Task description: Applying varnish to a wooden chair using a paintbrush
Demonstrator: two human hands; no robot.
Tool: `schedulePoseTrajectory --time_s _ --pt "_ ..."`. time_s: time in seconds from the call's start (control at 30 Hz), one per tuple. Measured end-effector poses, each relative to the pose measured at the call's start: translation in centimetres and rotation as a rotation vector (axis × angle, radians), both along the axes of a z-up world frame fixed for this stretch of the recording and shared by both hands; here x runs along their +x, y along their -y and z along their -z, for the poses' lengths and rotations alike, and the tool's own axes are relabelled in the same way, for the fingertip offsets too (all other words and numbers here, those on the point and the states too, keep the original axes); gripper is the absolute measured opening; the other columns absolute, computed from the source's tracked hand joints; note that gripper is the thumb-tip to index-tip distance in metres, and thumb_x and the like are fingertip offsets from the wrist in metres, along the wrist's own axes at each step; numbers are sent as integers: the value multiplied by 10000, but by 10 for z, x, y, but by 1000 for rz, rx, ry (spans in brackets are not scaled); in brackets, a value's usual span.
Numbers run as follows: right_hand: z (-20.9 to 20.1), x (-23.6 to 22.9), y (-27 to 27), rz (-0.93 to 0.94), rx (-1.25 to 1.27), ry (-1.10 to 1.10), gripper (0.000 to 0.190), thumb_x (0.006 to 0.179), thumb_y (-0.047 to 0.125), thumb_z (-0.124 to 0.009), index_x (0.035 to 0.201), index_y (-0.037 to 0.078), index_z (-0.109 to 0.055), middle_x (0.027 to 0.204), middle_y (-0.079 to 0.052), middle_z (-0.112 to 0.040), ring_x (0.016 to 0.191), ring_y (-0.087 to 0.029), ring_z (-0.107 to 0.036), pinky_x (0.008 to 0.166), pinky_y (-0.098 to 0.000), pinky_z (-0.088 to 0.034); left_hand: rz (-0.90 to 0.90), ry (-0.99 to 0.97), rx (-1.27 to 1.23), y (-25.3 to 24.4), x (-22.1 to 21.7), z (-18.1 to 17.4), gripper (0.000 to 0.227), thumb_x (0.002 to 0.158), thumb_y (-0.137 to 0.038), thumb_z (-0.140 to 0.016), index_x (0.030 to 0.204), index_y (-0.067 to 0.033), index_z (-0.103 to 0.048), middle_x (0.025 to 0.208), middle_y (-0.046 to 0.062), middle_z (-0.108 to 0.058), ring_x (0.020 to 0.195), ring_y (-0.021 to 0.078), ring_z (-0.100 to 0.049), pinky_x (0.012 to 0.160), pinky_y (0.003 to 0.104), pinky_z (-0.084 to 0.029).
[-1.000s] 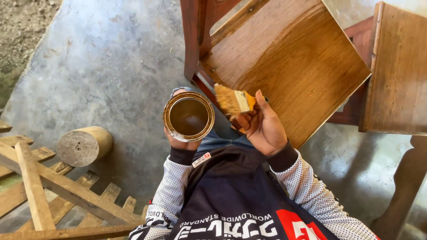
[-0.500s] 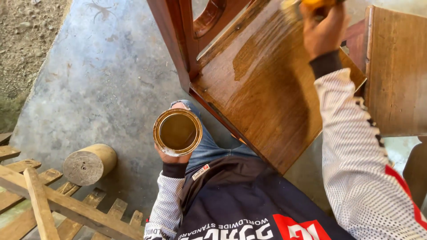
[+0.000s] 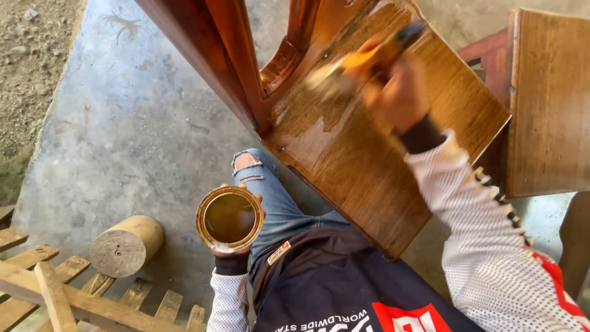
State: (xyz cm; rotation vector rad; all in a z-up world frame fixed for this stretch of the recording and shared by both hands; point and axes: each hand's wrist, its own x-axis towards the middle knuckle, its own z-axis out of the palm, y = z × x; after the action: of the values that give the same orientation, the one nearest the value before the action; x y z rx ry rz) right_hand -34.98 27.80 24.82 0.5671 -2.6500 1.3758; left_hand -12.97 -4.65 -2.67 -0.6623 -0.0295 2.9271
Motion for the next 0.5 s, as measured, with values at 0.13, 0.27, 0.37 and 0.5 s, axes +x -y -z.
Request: schedulePoseTrajectory --time_s 0.13,0.27,0.37,0.5 --pt "38 -99 -117 240 376 -492 244 1245 132 -903 1248 10 -691 901 -109 -729 661 -200 -655 555 -314 -564 -6 -29 17 28 -2 -13 597 940 -517 -723 1375 -110 -686 1380 208 -692 1261 475 -627 1072 649 -550" --pt "41 -81 -103 276 536 -648 179 1186 69 -859 1181 73 -680 966 -55 -718 707 -194 -635 709 -335 -587 -13 -54 35 21 2 -11 600 945 -512 -728 1387 -108 -678 1393 212 -683 1279 481 -612 1076 655 -546" --pt "25 -12 -17 115 416 -452 332 1099 -78 -851 1307 51 -626 932 -124 -729 613 -213 -554 490 -350 -441 -12 -65 46 5 5 -5 604 949 -508 -732 1396 -106 -673 1402 215 -676 1293 486 -602 1079 660 -542" --pt "-6 56 59 -51 5 -217 234 933 -53 -733 1164 -53 -699 1004 -261 -787 881 -480 -787 809 -528 -630 14 -78 51 -2 5 3 608 954 -502 -737 1408 -104 -665 1415 218 -666 1311 492 -588 1083 666 -538"
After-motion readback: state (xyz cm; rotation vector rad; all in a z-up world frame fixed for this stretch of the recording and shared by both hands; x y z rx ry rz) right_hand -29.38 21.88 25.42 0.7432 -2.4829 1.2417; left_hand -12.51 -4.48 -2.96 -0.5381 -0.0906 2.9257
